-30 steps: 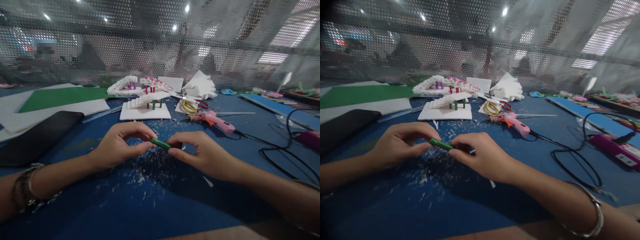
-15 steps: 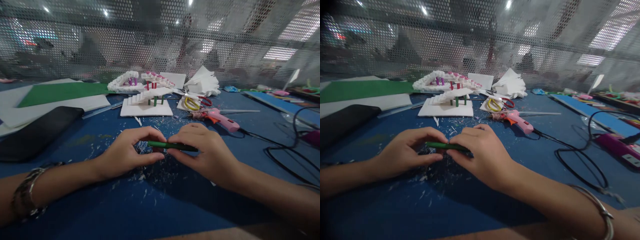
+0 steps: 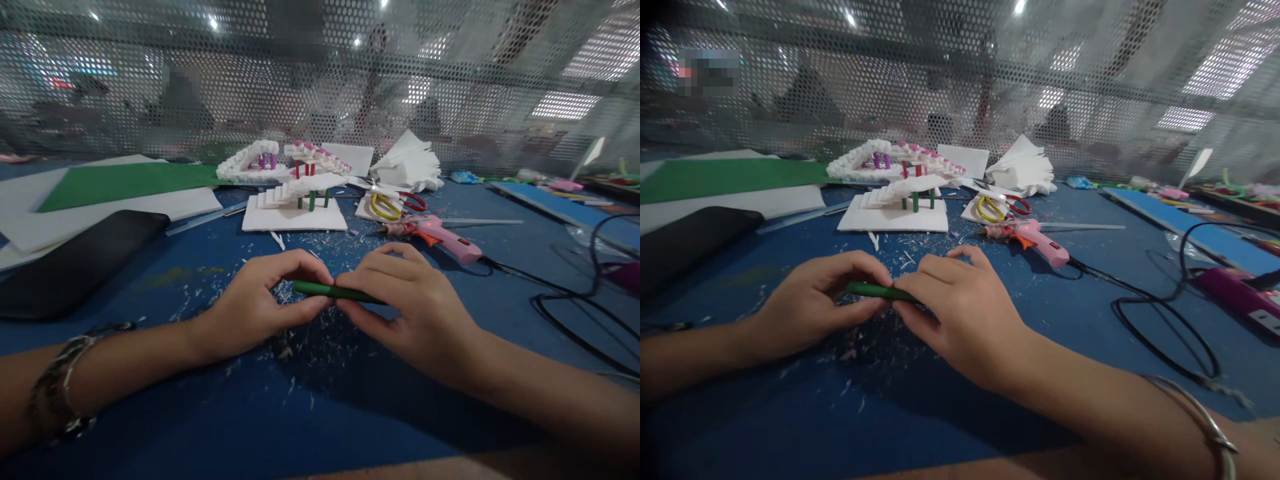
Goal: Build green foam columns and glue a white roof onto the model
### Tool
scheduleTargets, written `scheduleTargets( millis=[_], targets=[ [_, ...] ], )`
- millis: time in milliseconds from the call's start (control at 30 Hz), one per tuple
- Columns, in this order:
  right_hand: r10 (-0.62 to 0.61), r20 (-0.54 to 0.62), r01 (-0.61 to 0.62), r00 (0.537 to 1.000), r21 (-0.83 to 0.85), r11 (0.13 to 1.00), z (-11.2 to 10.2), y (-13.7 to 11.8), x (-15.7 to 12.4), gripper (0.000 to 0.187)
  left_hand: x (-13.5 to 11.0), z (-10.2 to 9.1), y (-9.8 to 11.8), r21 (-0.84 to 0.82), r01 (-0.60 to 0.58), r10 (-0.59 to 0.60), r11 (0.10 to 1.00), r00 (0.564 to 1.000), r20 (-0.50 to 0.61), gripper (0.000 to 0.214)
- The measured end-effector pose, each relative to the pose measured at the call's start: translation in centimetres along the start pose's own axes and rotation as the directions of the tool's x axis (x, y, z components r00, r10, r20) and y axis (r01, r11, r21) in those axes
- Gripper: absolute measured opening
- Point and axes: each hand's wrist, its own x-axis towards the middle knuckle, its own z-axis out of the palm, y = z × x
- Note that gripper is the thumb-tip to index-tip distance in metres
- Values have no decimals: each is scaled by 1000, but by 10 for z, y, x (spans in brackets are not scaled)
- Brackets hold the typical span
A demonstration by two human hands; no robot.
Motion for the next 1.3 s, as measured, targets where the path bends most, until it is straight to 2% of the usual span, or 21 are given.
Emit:
scheduleTargets(
  millis=[267, 533, 800, 967, 1133, 1300],
  targets=[
    [16, -9, -16, 1000, 14, 1000, 1, 0, 0, 13, -1, -1, 1, 8, 37, -36, 999, 999, -21, 8],
    [93, -4, -92, 996, 82, 992, -1, 0, -2, 14, -1, 0, -1, 3, 77, -77, 997, 996, -37, 5],
    [126, 8, -126, 992, 149, 981, -7, 3, 2, 16, -1, -2, 0, -99, 141, -143, 985, 990, -16, 3],
    [129, 29, -131, 991, 120, 984, -11, 9, 3, 15, 1, -3, 1, -40, 140, -143, 989, 987, -72, 4],
    [131, 46, -137, 990, 180, 974, -16, 16, 3, 14, 2, -4, 0, -8, 156, -156, 988, 984, -90, 4],
    [256, 57, -262, 965, 251, 932, -18, 19, 2, 10, 2, -5, -1, 60, 149, -148, 987, 989, -17, 3]
  ],
)
